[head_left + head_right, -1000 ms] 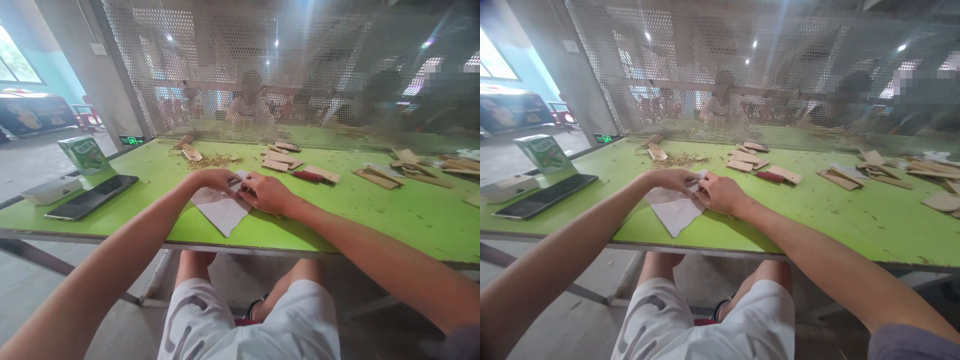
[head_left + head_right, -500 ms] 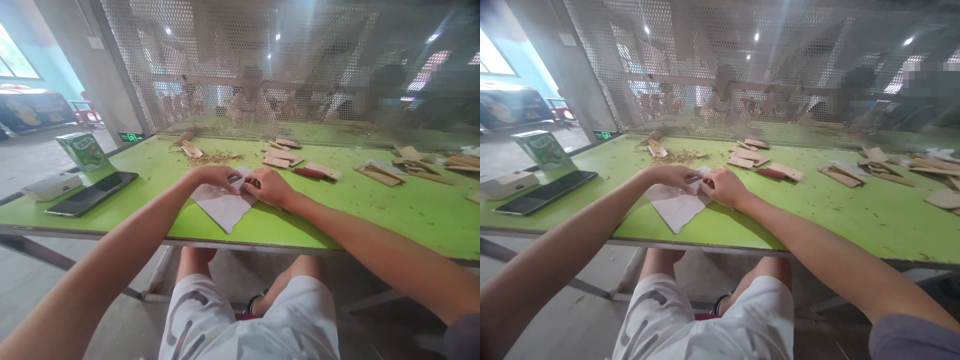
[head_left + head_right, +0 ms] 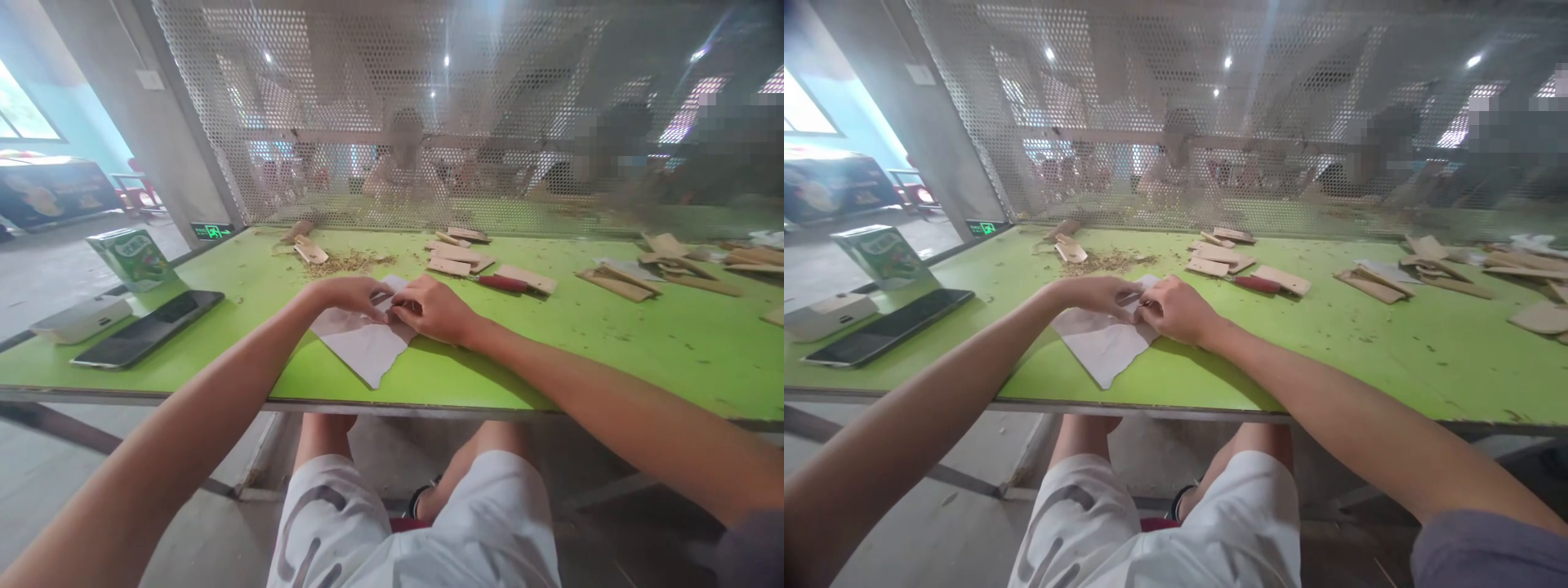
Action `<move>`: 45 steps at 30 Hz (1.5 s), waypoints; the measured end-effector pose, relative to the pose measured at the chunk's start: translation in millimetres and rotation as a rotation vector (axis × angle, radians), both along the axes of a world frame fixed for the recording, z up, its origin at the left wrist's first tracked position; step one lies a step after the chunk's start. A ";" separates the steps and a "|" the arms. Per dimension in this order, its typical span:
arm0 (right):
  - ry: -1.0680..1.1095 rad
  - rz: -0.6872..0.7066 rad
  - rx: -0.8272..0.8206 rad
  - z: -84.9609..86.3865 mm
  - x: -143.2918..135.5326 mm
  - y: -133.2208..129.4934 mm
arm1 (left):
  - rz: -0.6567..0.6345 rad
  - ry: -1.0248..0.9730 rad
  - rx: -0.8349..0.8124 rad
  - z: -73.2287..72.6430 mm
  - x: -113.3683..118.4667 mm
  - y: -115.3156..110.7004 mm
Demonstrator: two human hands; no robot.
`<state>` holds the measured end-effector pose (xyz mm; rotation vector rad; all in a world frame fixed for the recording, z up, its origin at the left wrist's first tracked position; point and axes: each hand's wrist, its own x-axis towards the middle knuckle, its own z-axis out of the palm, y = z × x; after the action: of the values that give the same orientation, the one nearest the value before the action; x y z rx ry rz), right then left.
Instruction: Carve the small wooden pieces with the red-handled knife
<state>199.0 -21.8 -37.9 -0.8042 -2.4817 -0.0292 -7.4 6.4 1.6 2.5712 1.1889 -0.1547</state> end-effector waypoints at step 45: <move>0.055 0.039 -0.165 -7.1 -1.3 -10.5 | 0.070 -0.083 -0.064 -14.4 -5.3 -28.0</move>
<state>197.8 -32.4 -45.0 -0.8125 -2.4704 0.2107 -12.7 -21.7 -12.7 2.4526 1.2209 -0.0696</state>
